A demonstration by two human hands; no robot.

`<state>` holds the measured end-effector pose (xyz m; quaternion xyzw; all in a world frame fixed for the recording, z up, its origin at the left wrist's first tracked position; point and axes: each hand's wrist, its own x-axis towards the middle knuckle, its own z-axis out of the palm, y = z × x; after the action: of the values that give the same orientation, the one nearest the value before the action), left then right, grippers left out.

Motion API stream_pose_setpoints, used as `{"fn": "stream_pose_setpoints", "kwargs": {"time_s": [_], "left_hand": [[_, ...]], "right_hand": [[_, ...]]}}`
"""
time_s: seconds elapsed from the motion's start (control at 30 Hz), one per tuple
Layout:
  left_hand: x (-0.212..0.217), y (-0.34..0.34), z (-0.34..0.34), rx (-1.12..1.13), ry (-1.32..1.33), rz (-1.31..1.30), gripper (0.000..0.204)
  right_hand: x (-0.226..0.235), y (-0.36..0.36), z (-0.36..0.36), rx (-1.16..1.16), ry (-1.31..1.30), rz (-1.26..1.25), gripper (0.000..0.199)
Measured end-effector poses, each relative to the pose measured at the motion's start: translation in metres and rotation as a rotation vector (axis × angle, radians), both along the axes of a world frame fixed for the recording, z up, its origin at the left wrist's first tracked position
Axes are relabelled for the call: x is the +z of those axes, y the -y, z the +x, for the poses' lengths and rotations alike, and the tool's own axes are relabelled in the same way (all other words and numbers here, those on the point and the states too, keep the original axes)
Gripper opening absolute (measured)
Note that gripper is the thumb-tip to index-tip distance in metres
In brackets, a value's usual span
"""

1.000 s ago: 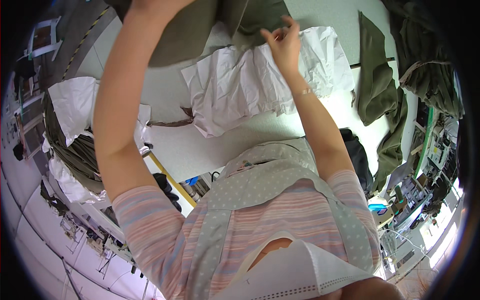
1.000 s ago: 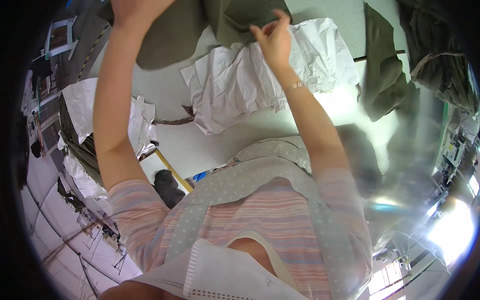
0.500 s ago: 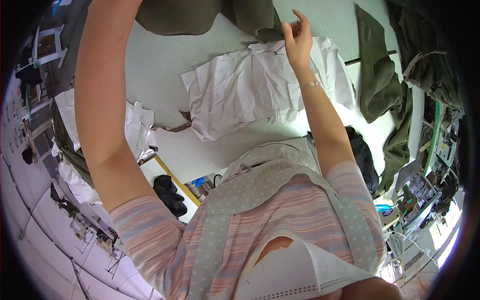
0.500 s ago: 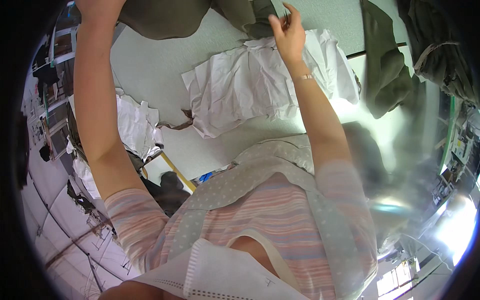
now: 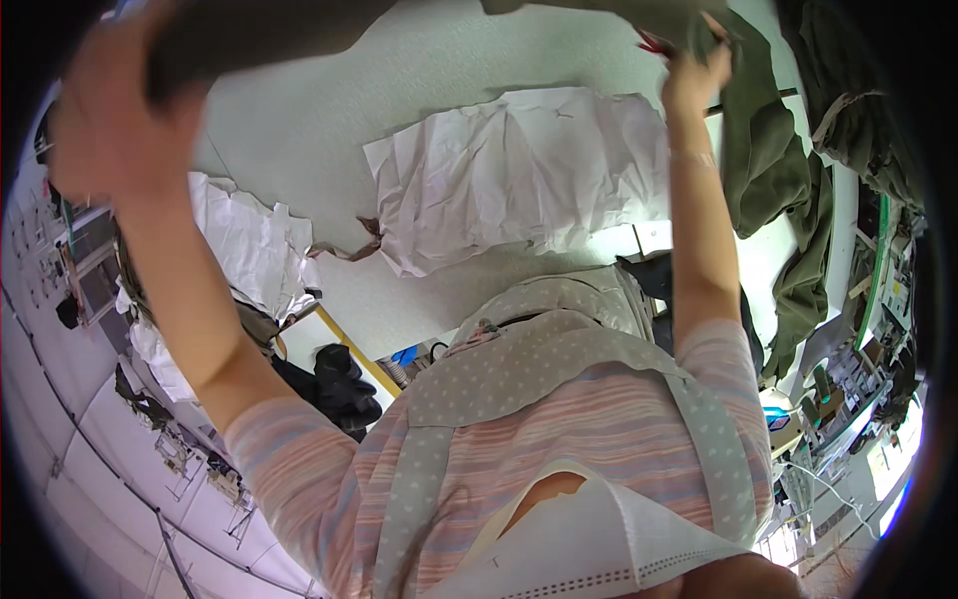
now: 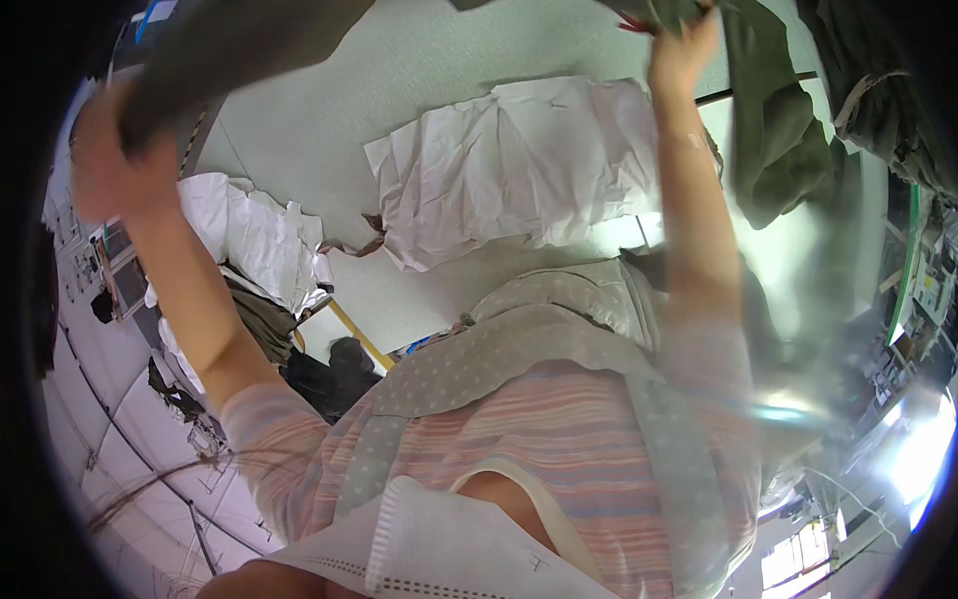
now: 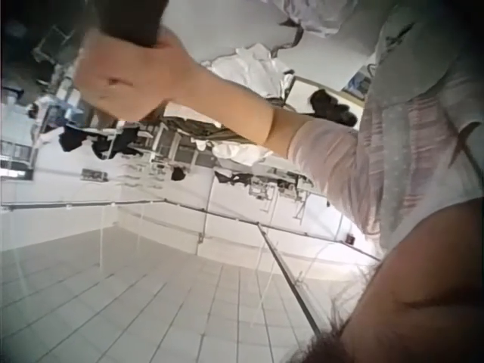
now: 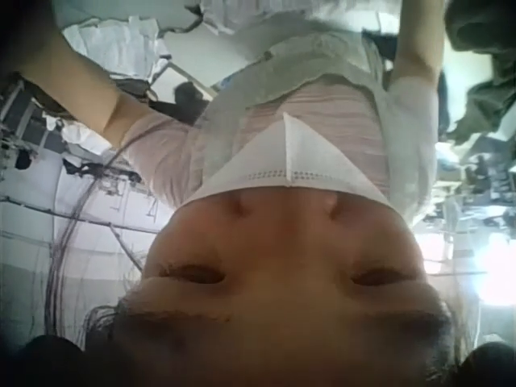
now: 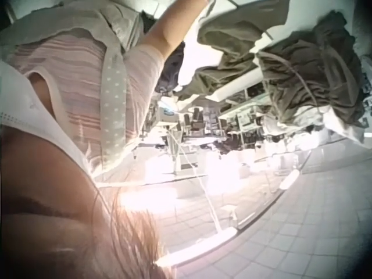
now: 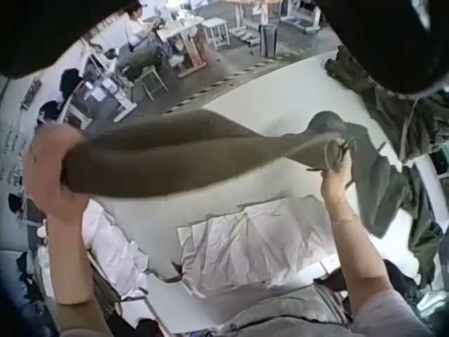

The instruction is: Inspecting, folding, and stacking olive green and white garment components on a factory work table.

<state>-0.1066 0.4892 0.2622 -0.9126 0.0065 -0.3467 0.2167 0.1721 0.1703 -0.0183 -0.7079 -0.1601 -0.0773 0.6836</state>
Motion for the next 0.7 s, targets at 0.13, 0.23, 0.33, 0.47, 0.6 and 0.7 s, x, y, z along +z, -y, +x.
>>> {"fn": "stream_pose_setpoints", "kwargs": {"time_s": [0.13, 0.23, 0.33, 0.47, 0.6, 0.7], "left_hand": [[-0.122, 0.067, -0.103, -0.008, -0.899, -0.434, 0.014], [-0.236, 0.117, -0.134, -0.209, -0.591, -0.556, 0.017], [-0.297, 0.134, -0.15, -0.065, -0.71, -0.649, 0.018], [-0.298, 0.13, -0.149, -0.08, -0.63, -0.765, 0.019], [-0.258, 0.138, -0.154, -0.042, -0.437, -0.865, 0.033], [-0.248, 0.173, -0.158, -0.16, -0.595, -0.896, 0.039]], "right_hand": [[0.026, 0.117, -0.098, 0.04, 0.292, -0.394, 0.04], [0.001, 0.169, -0.163, 0.31, 0.161, -0.86, 0.066], [-0.031, 0.19, -0.169, 0.197, 0.024, -0.971, 0.064], [-0.046, 0.209, -0.16, 0.096, -0.022, -1.01, 0.056], [-0.045, 0.224, -0.162, -0.116, -0.058, -0.882, 0.061], [-0.045, 0.234, -0.156, -0.097, -0.096, -0.988, 0.066]]}}
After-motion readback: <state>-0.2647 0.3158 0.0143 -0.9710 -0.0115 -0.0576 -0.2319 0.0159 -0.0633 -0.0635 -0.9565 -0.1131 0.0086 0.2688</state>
